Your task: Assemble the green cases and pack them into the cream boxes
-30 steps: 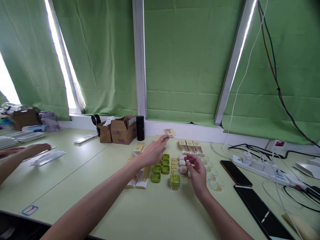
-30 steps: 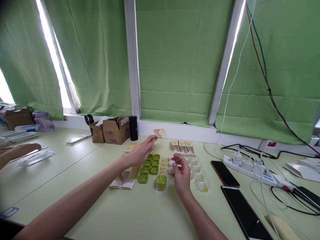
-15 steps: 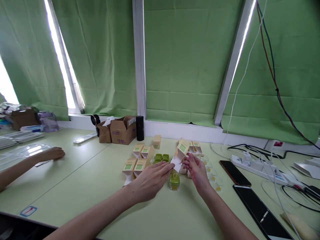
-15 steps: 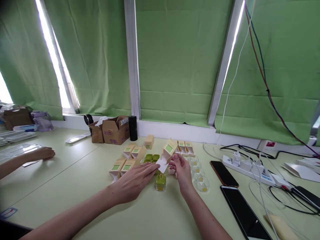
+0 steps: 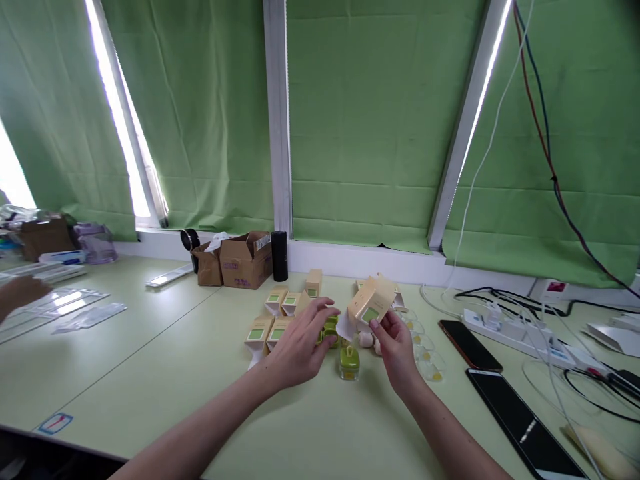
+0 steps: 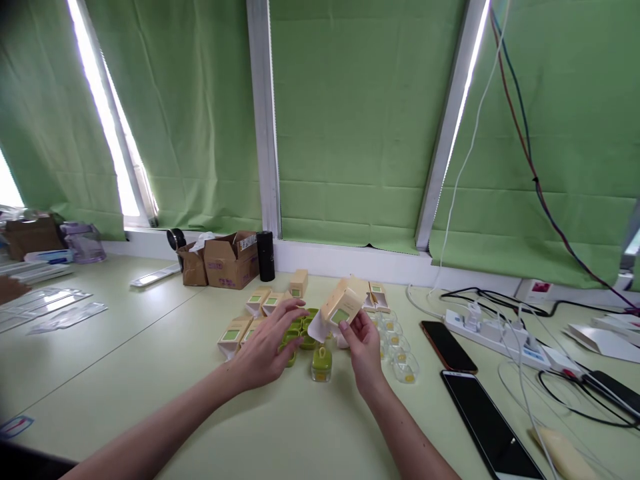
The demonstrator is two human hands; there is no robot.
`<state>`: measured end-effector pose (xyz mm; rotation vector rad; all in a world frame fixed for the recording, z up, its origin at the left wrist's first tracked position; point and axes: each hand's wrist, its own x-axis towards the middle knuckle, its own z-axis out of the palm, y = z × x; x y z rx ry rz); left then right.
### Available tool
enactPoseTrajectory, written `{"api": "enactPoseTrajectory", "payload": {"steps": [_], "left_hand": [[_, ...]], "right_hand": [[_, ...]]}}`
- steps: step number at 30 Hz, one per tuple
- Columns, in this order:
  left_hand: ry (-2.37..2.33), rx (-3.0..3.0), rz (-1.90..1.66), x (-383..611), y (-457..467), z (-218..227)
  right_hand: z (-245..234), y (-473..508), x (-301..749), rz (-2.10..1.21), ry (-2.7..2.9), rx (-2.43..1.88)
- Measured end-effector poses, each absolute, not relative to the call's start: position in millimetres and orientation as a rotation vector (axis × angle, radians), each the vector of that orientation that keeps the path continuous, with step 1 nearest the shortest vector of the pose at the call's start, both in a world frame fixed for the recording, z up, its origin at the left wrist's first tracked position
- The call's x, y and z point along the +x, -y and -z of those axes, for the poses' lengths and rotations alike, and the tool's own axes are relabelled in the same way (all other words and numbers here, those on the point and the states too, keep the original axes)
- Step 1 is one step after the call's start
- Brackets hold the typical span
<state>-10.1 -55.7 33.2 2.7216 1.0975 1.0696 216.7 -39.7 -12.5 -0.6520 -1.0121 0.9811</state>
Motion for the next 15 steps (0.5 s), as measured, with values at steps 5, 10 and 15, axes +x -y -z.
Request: {"api": "enactPoseTrajectory", "payload": {"steps": [5, 10, 15], "left_hand": [[-1.059, 2.361, -1.228, 14, 29, -26], [-0.947, 2.290, -1.302, 28, 18, -21], [-0.779, 2.465, -1.549, 22, 18, -10]], "right_hand": [[19, 43, 212, -0.885, 1.099, -0.685], [23, 50, 209, -0.679, 1.272, -0.738], [21, 54, 210, -0.354, 1.443, -0.771]]}}
